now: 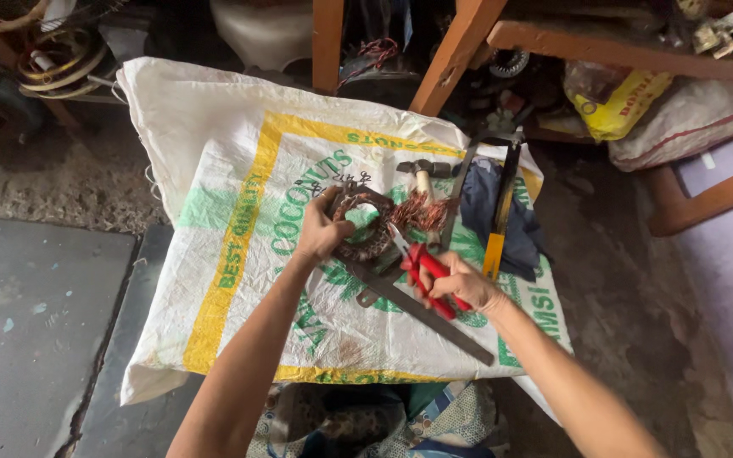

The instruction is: The person manipulates the copper coils of a motor component using a pair of shears to cut and strip wires on a white bag.

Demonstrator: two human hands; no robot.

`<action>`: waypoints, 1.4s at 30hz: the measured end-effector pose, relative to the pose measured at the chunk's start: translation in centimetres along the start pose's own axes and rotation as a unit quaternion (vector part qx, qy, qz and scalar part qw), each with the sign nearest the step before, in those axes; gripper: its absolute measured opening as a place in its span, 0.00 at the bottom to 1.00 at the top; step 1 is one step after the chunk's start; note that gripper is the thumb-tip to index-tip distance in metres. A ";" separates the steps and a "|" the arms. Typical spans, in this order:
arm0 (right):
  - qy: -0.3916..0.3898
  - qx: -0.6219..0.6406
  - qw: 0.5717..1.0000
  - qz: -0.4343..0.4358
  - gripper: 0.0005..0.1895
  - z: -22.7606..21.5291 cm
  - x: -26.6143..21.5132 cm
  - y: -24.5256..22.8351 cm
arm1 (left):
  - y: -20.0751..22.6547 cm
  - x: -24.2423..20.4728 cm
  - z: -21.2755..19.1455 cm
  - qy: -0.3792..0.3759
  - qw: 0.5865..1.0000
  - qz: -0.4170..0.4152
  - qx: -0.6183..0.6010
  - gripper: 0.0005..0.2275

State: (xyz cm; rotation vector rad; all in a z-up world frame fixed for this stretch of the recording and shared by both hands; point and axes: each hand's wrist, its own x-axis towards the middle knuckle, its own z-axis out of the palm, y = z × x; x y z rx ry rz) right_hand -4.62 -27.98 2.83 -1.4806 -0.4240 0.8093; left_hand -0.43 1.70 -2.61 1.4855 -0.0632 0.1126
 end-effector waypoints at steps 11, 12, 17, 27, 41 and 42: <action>0.140 -0.402 0.898 0.111 0.15 2.2 0.0 -2.7 | 0.8 -0.5 2.2 0.130 0.965 0.104 0.203 0.26; 0.176 -0.548 0.806 0.135 0.16 2.8 -0.3 -3.0 | 1.3 -1.0 2.9 0.155 0.949 0.087 0.261 0.25; 0.197 -0.710 0.667 0.110 0.23 5.3 -1.1 -3.7 | 4.7 -2.4 3.6 0.144 0.948 -0.010 0.284 0.22; 0.175 -0.690 0.668 0.217 0.23 6.5 -1.3 -3.7 | 5.5 -1.8 5.1 0.136 0.926 -0.076 0.343 0.24; 0.185 -0.682 0.686 0.174 0.22 5.8 -1.0 -3.9 | 5.1 -1.6 4.9 0.124 0.928 -0.081 0.343 0.24; 0.184 -0.684 0.685 0.173 0.21 6.0 -1.0 -4.0 | 5.0 -1.7 4.9 0.124 0.925 -0.082 0.349 0.24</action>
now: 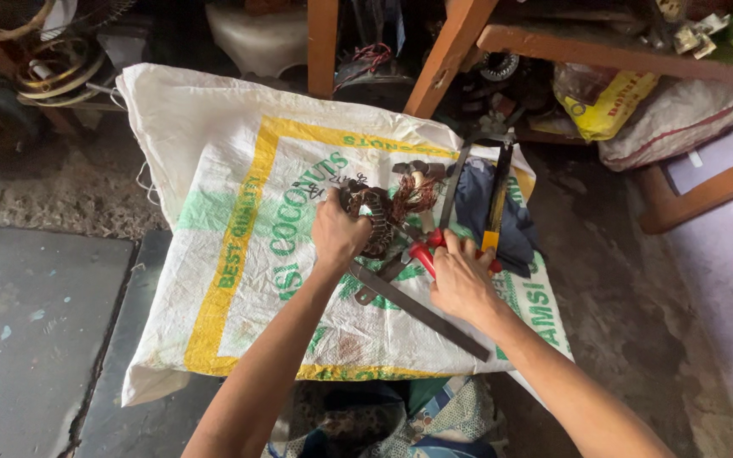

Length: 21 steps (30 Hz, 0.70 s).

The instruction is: The person manipulates the copper coils of a motor component using a pair of shears to cut and strip wires on a white bag.

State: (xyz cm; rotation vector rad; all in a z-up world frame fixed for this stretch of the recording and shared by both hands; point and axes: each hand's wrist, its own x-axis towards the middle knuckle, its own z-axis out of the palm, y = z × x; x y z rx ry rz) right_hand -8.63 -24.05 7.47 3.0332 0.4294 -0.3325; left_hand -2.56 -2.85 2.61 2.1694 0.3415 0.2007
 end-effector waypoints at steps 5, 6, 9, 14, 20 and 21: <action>-0.031 -0.049 0.998 0.005 0.22 -2.0 0.4 -1.3 | 0.3 -0.2 -0.2 0.008 1.000 0.012 -0.013 0.24; -0.040 -0.073 0.997 0.002 0.22 -2.2 0.2 -1.6 | 0.2 -0.3 -0.3 0.023 0.999 0.030 -0.010 0.24; 0.073 -0.241 0.967 -0.042 0.15 -2.3 0.7 -2.4 | 0.6 -0.2 -0.5 0.013 1.000 0.021 0.003 0.27; 0.110 -0.394 0.909 -0.087 0.25 -1.7 1.2 -2.9 | 2.1 0.2 -0.5 -0.025 0.999 0.005 0.030 0.27; 0.054 -0.303 0.945 -0.106 0.18 -0.3 3.0 -0.8 | 2.0 0.5 0.1 -0.012 0.998 0.015 0.060 0.29; 0.028 -0.267 0.958 -0.104 0.17 -0.4 3.4 -0.7 | 1.9 0.5 0.0 -0.005 0.998 0.020 0.054 0.29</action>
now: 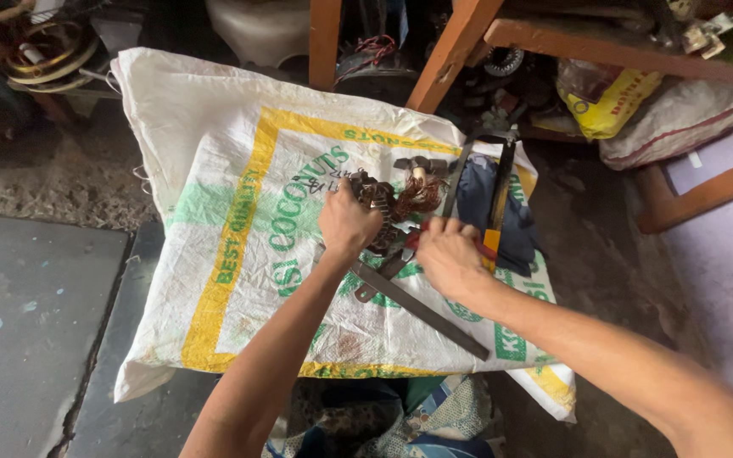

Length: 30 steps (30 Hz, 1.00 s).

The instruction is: The person manipulates the copper coils of a motor component using a pair of shears to cut and strip wires on a white bag.

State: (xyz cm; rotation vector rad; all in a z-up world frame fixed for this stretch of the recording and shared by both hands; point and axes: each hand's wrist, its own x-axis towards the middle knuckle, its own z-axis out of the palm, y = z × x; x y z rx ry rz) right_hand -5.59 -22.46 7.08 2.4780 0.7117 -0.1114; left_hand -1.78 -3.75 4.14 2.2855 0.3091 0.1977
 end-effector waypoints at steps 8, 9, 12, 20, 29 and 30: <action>0.013 0.222 0.975 0.000 0.21 2.7 -0.2 2.3 | 0.0 0.6 -0.4 -0.038 0.998 -0.005 -0.047 0.22; 0.036 0.252 0.967 -0.002 0.20 3.9 -0.4 2.3 | -0.3 0.6 -0.4 -0.057 0.996 -0.013 -0.063 0.22; -0.001 0.404 0.915 -0.010 0.12 7.7 0.1 3.1 | -2.2 0.4 -0.6 0.014 0.990 0.054 -0.129 0.22; -0.023 0.840 0.535 -0.087 0.07 9.4 0.0 3.0 | -5.8 1.6 0.4 0.036 0.965 0.059 -0.252 0.27; -0.040 0.969 0.244 -0.029 0.13 8.2 -3.0 -0.9 | -4.6 -0.4 0.2 0.022 0.976 0.032 -0.213 0.23; -0.040 0.965 0.260 -0.009 0.13 8.2 -3.0 -0.5 | -4.2 -0.5 0.0 0.012 0.982 0.020 -0.187 0.21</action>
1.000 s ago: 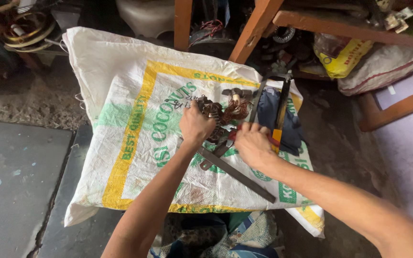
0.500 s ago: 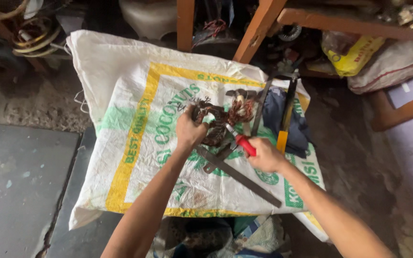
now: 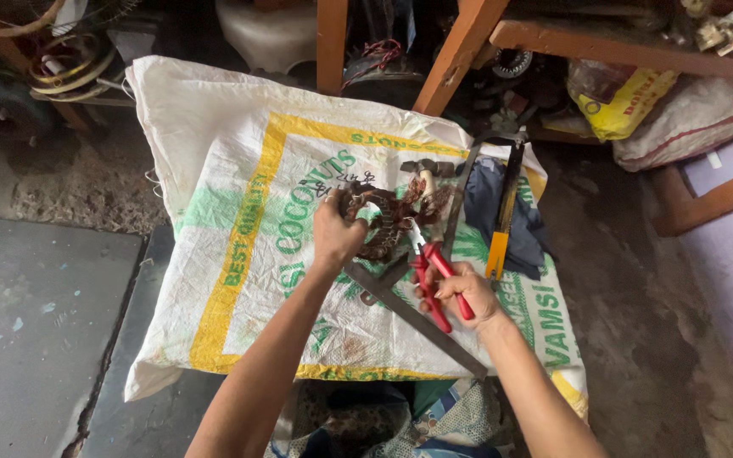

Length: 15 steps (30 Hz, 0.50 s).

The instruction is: The person manipulates the copper coils of a motor component using a pair of shears to cut and strip wires on a white bag.

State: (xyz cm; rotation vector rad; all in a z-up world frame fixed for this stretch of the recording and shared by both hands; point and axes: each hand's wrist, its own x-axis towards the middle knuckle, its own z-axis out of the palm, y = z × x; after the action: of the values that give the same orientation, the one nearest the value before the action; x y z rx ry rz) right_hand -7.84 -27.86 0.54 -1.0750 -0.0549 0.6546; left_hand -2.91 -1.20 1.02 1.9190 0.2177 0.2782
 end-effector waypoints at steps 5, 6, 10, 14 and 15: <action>0.157 -0.490 0.856 0.052 0.13 0.7 -0.2 -1.5 | 1.9 -1.7 0.8 0.063 0.995 0.024 0.078 0.23; 0.196 -0.554 0.805 0.083 0.13 1.4 -0.1 -1.4 | 2.2 -1.8 0.8 0.054 0.995 -0.004 0.079 0.22; 0.184 -0.621 0.760 -0.052 0.15 2.7 -0.2 -1.1 | 2.7 -1.5 0.8 0.052 0.993 -0.021 0.104 0.24; 0.171 -0.706 0.683 -0.071 0.17 1.5 -1.4 -1.0 | 2.4 -1.8 1.6 0.044 0.993 -0.017 0.105 0.25; 0.162 -0.745 0.641 -0.081 0.17 1.5 -1.2 -0.7 | 2.2 -1.9 1.3 0.035 0.993 -0.030 0.105 0.24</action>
State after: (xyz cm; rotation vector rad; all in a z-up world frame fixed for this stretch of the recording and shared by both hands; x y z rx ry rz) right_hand -9.03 -27.50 2.25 -2.7586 -0.4378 0.0843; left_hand -4.32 -3.67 2.51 2.1089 0.3635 0.2923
